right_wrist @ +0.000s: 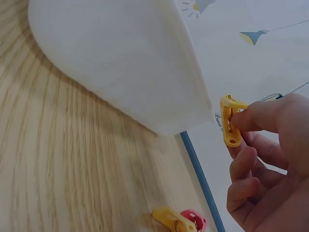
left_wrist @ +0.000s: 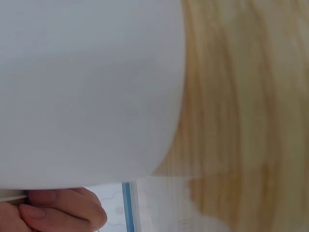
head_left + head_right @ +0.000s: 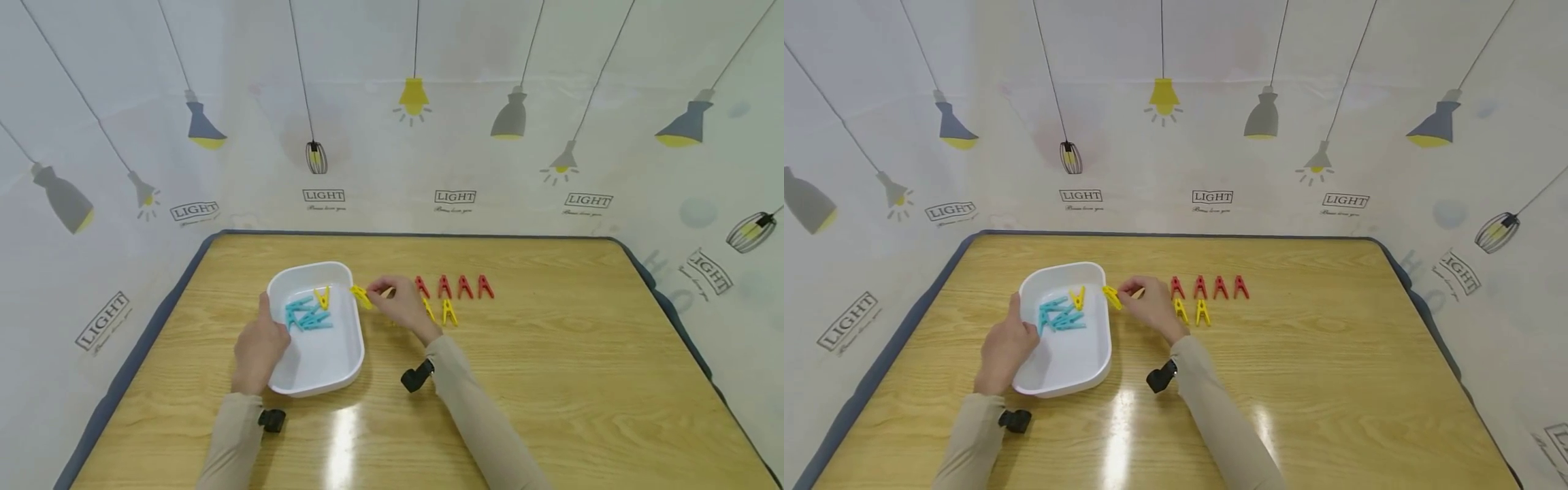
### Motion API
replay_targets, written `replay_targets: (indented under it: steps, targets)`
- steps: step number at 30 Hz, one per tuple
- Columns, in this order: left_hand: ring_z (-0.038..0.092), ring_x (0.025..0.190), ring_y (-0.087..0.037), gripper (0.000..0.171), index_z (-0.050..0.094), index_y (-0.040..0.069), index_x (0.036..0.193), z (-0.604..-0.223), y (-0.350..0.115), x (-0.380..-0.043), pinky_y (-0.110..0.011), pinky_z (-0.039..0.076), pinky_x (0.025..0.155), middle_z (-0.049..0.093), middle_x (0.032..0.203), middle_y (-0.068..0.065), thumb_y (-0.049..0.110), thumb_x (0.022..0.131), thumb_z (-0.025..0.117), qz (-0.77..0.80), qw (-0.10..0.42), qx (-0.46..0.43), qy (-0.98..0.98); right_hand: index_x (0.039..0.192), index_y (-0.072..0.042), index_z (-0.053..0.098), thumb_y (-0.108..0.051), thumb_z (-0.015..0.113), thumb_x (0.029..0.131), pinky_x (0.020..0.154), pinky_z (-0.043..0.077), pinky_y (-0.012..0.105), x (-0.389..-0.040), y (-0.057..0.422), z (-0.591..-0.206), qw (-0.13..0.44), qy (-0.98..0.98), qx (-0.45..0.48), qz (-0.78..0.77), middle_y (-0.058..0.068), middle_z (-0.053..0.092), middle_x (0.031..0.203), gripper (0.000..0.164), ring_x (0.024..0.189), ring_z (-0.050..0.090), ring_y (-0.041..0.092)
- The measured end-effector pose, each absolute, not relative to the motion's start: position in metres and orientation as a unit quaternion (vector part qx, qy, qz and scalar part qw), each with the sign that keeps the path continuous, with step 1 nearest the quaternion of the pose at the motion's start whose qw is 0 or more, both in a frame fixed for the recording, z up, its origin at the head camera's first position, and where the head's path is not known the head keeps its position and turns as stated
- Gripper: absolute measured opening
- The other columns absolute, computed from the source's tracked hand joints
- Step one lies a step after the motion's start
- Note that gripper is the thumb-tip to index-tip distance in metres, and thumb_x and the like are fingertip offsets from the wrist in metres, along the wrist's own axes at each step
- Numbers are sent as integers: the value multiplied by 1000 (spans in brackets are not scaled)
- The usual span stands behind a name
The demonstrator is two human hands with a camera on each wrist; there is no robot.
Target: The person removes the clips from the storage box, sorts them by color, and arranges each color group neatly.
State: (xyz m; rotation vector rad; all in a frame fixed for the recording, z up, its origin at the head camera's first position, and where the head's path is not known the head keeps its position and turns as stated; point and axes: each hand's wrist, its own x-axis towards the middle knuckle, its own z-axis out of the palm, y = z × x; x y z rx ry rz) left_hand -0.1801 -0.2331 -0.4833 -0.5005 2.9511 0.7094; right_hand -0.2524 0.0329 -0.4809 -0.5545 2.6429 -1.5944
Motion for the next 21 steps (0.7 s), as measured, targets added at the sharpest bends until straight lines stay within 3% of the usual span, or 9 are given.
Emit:
replay_targets:
  steps: [13, 21]
  targets:
    - [60, 68, -31, 77, 8, 0, 161, -484, -232, -179, -40, 50, 59, 63, 88, -28, 14, 96, 49, 233, 23, -146, 961, 99, -10, 75, -17, 70, 94, 73, 46, 25, -250, 69, -498, 3, 844, -147, -517, 6, 72, 98, 10, 83, 58, 16]
    - [60, 67, -32, 76, 10, -2, 160, -482, -232, -176, -42, 49, 59, 63, 86, -29, 13, 96, 48, 231, 7, -139, 963, 98, -9, 75, -16, 70, 95, 68, 44, 23, -244, 88, -499, -22, 844, -147, -515, 8, 72, 96, 10, 77, 56, 19]
